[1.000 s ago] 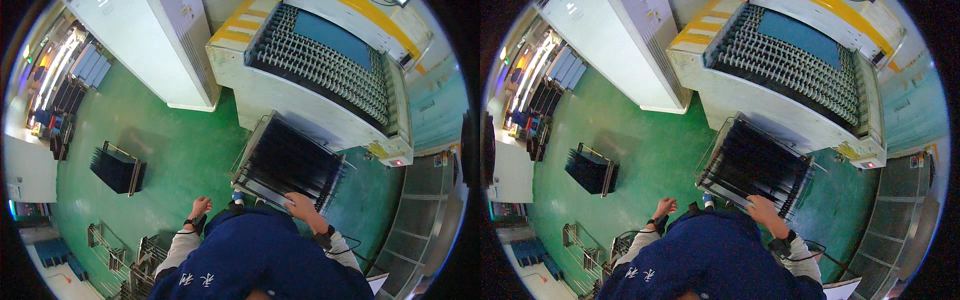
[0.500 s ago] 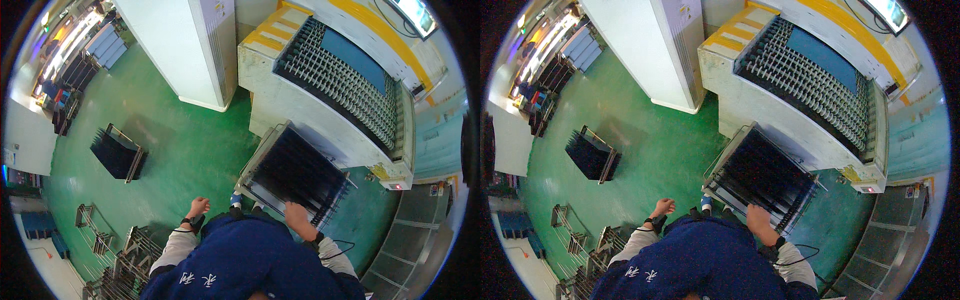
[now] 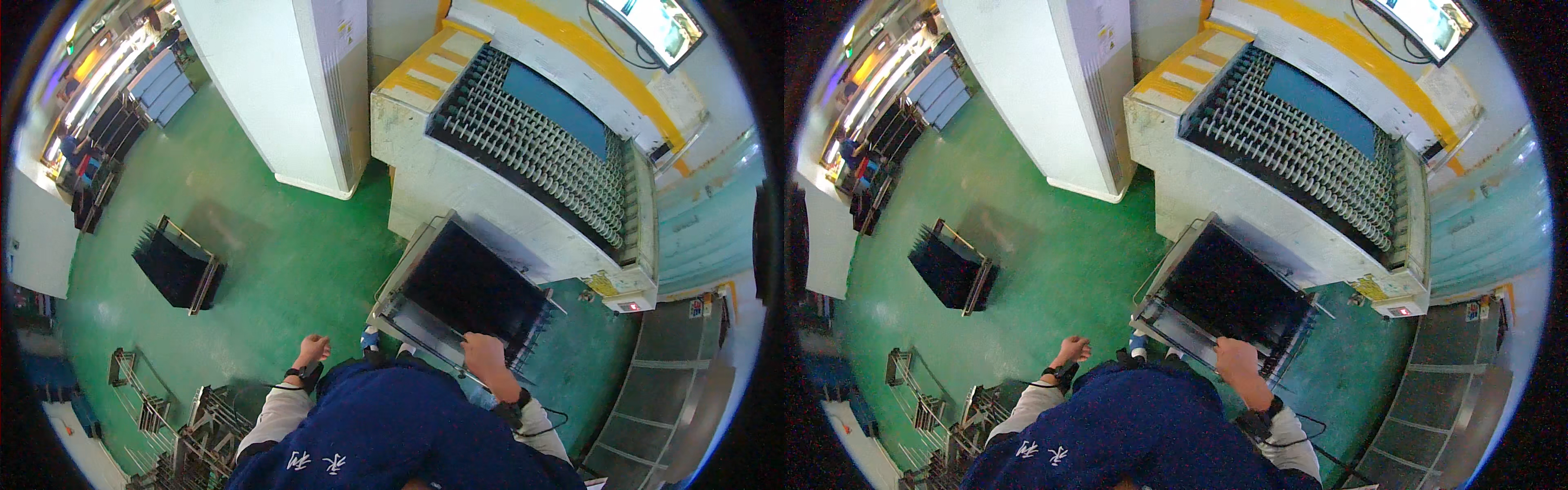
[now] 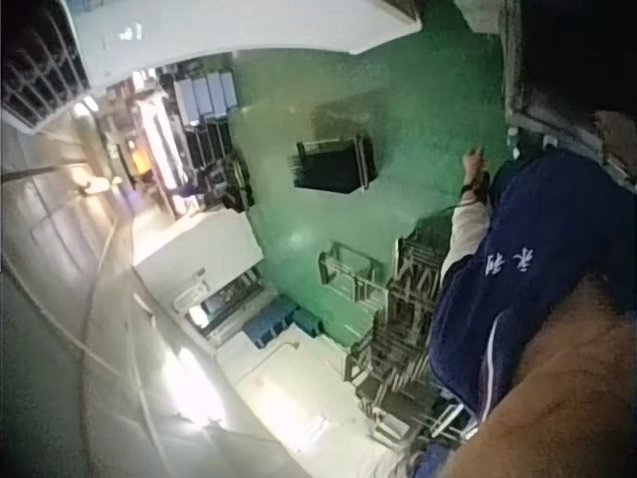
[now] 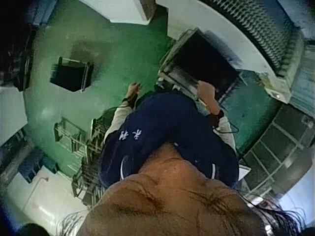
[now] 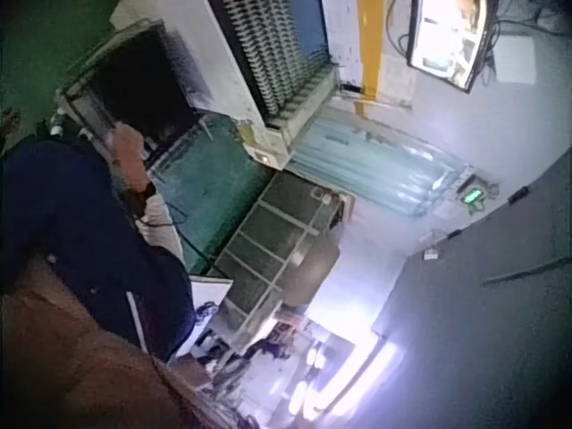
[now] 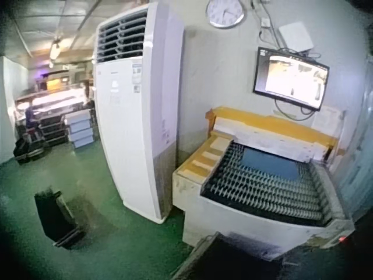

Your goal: Organizing and stacking industrial metal or polymer plate sheets into a slotted sorting rack frame from a machinery processing unit.

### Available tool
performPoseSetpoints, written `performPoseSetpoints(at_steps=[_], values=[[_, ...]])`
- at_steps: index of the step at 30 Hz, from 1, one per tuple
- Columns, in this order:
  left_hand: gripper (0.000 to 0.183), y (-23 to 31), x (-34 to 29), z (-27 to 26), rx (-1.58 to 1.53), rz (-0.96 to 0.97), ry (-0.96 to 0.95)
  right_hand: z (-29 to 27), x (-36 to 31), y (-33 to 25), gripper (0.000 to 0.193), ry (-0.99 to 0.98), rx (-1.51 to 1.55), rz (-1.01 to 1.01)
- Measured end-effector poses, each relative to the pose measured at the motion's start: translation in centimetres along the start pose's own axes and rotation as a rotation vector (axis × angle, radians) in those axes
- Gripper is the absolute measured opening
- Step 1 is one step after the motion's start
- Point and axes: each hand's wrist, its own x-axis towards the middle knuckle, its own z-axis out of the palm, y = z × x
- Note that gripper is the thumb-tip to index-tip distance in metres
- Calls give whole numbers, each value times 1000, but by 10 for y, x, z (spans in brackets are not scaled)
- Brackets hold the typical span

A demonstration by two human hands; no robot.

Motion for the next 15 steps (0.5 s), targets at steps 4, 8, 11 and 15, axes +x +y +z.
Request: performPoseSetpoints(at_steps=[4, 8, 11, 15], values=[[18, -13, 16, 0, -75, -6, -50, -81, -8, -20, 18, 14, -19, -13], [16, -11, 18, 12, -138, 1, -121, -141, -11, 4, 19, 200, 43, -55], [15, -10, 18, 18, -123, -2, -132, -156, -13, 69, 13, 317, 361, 125], [14, 22, -17, 40, -47, 34, -77, -162, 1, 106, 3, 726, 1148, 330]])
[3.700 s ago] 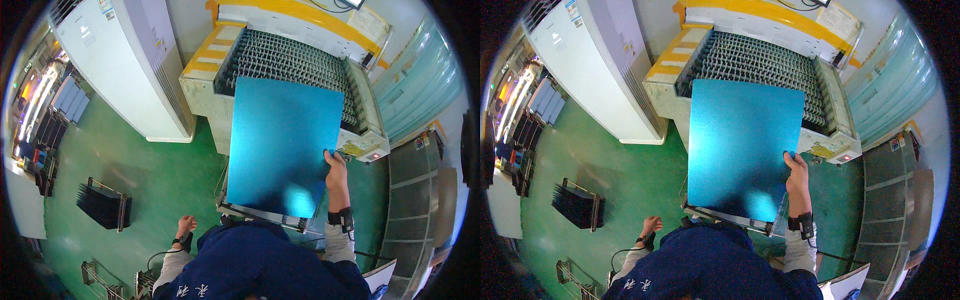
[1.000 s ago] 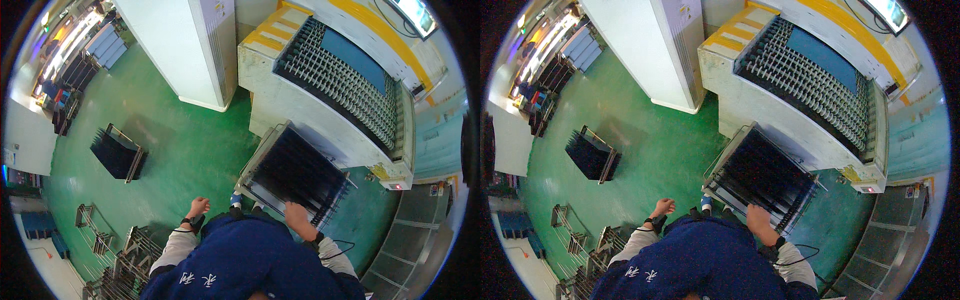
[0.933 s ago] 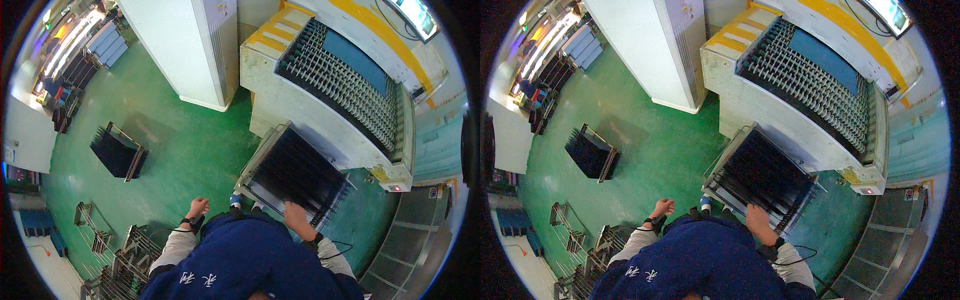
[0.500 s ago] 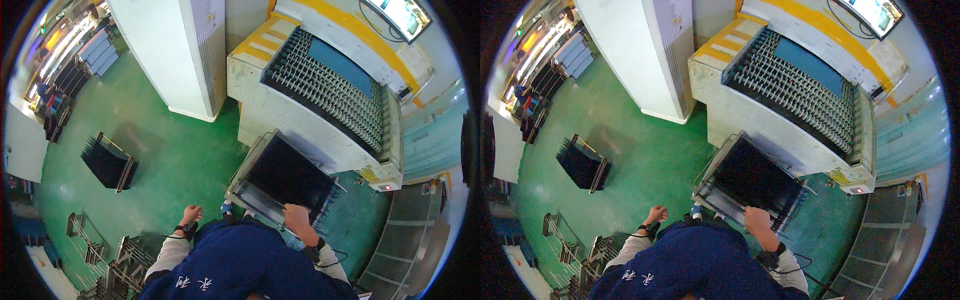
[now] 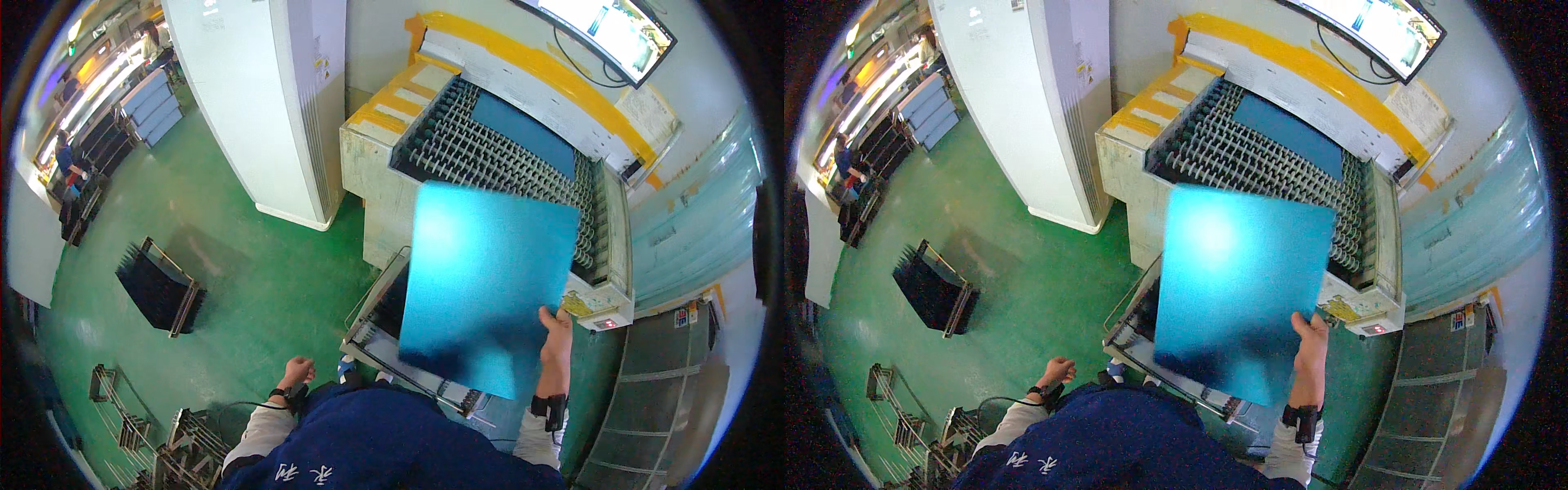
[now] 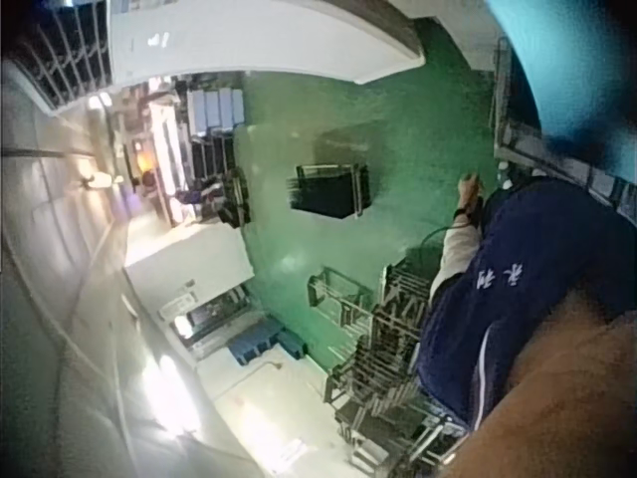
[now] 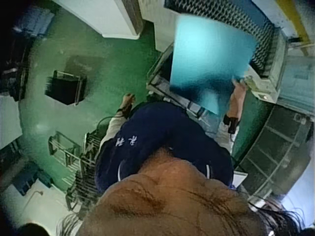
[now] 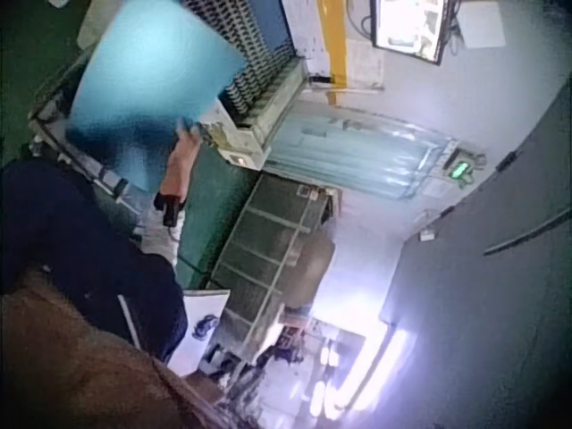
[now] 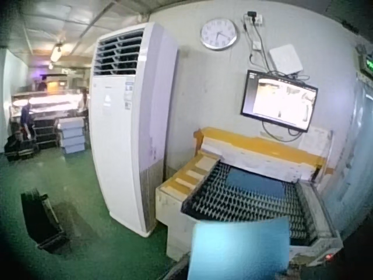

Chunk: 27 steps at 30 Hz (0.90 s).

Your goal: Organizing and stacking industrial metal or polymer plate sheets into a slotted sorting rack frame from a machinery processing unit.

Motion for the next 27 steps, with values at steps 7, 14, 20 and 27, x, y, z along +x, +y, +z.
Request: performPoseSetpoints(at_steps=[7, 14, 20, 27], values=[[14, -43, 12, -17, -148, 20, 17, 3, 77, 35, 21, 44, 712, 351], [14, -82, -1, -41, -333, -1, -59, 40, 140, 50, 18, -48, 884, 418], [12, -59, -42, -11, -337, -10, 5, 45, 168, 39, 24, -261, 644, 523], [12, -23, -67, 18, -271, -14, 133, 44, 192, 35, 34, -350, 591, 578]])
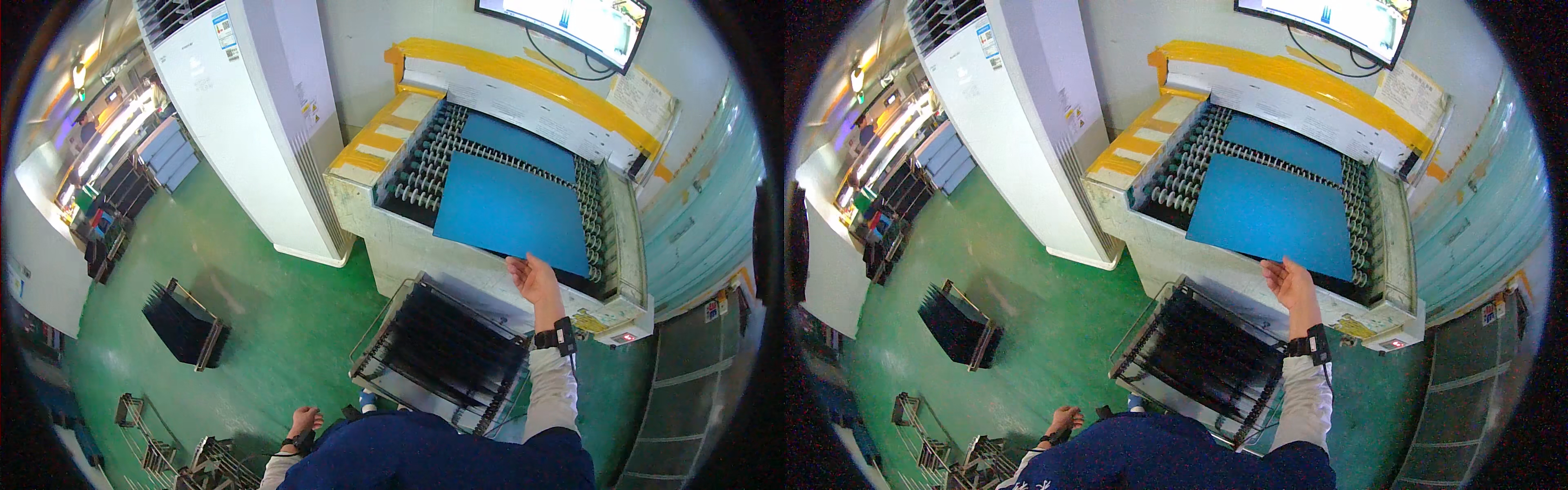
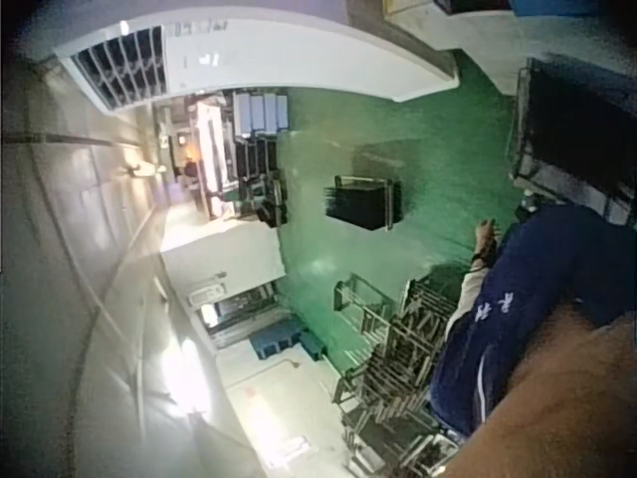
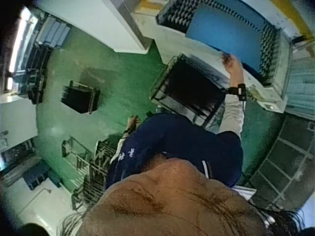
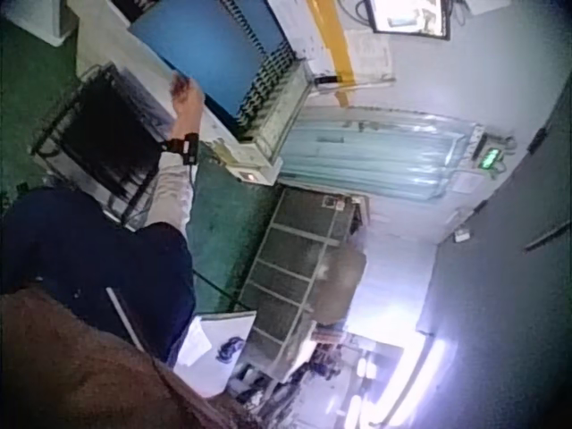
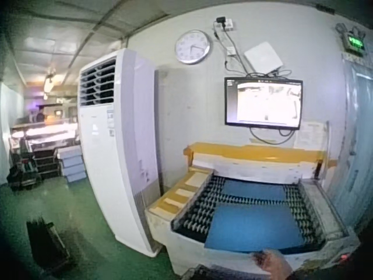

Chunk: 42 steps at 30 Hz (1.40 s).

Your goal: Organizing and stacking industrial metal or polymer plate sheets into a slotted sorting rack frame from a machinery processing unit.

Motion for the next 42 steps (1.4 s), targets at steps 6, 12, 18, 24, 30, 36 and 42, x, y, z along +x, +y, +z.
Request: performPoseSetpoints(at_steps=[6, 12, 18, 24, 30, 36, 42], values=[[12, -3, 27, -9, 36, 32, -36, 14, -1, -3, 33, -77, -130, 71], [14, -2, 42, -8, 112, 64, -37, 22, -13, 21, 32, -166, -343, 15], [16, -14, 34, -12, 73, 25, -13, 6, -15, 83, 36, -81, -839, -15], [16, -3, 20, -5, 104, -7, 13, -44, 5, 136, 40, 32, -1472, -250], [15, -6, 19, -13, 29, 15, 4, -51, 7, 150, 41, 37, -1561, -188], [16, -34, 36, -43, -72, -16, -84, -48, 10, 162, 29, 226, -1820, -257], [17, -28, 17, -21, 13, -3, 26, -60, 16, 169, 24, 239, -1831, -389]])
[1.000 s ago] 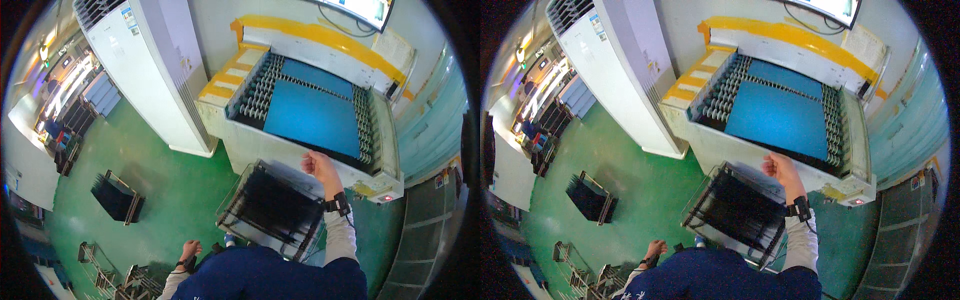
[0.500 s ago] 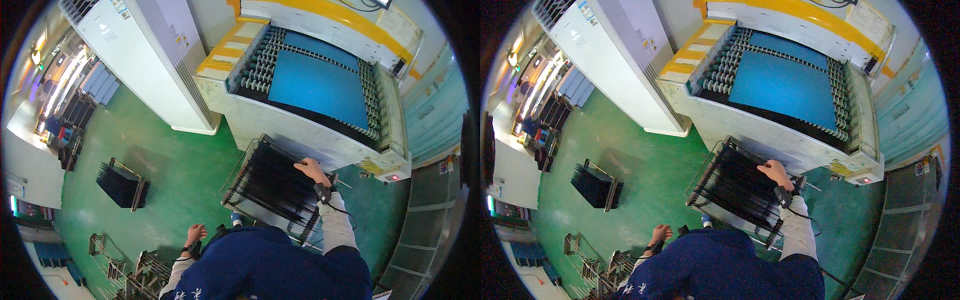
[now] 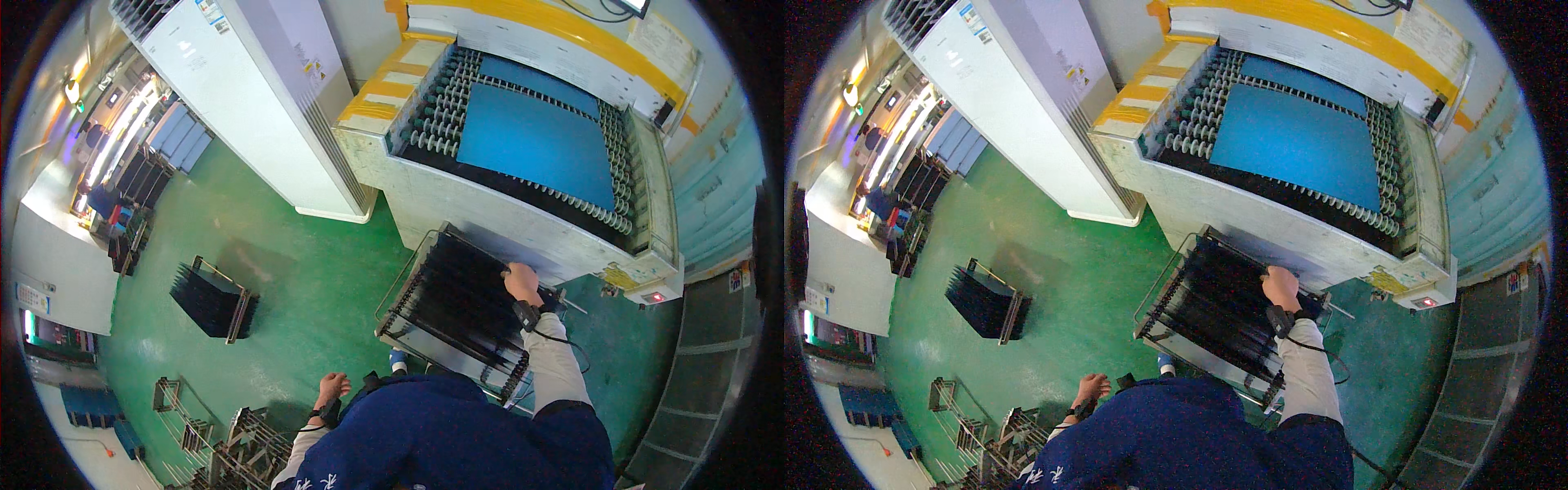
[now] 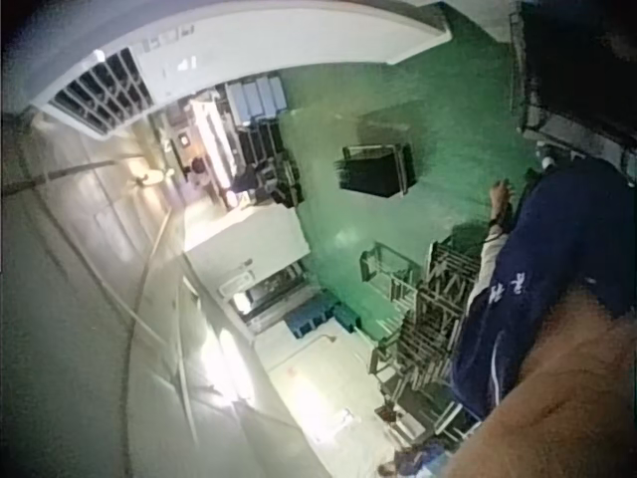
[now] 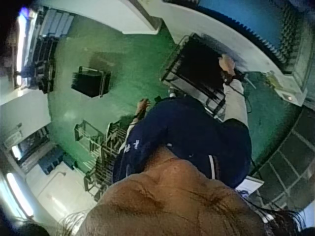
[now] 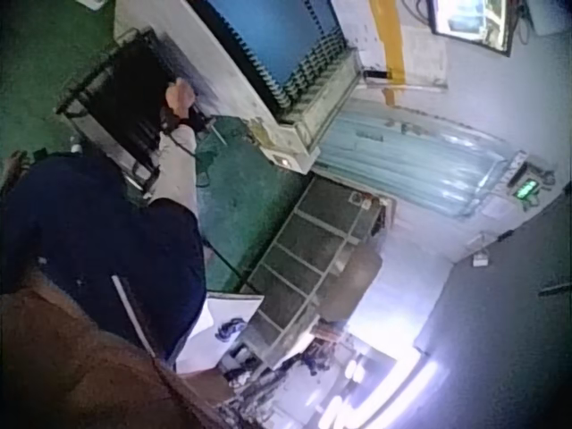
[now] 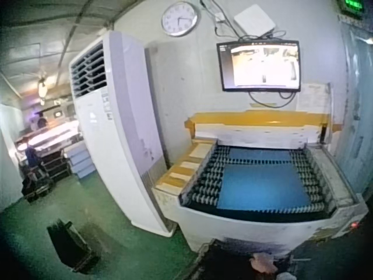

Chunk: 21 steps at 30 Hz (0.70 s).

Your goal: Organizing and stacking industrial metal or polymer plate sheets into a slotted sorting rack frame from a machinery processing unit.

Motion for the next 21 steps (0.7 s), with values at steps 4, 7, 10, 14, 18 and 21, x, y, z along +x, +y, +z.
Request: performPoseSetpoints(at_steps=[4, 7, 10, 14, 18, 21], values=[[16, 4, -5, 6, -13, 9, -15, -7, -6, -7, 21, -84, -107, -85], [15, 12, -15, 13, 39, 40, 54, -33, -11, -15, 21, -51, -99, -103], [16, -2, 4, -4, -6, 33, -9, -82, -14, -30, 21, -8, -89, -149], [15, -24, 34, -24, -194, 14, -215, -158, -41, -44, 25, 197, 9, -125], [13, 13, -7, 11, 27, 29, -19, -223, -63, -25, 26, 262, 166, -34], [11, 26, -5, 20, 32, 35, -40, -230, -74, 4, 22, 395, 689, 64]])
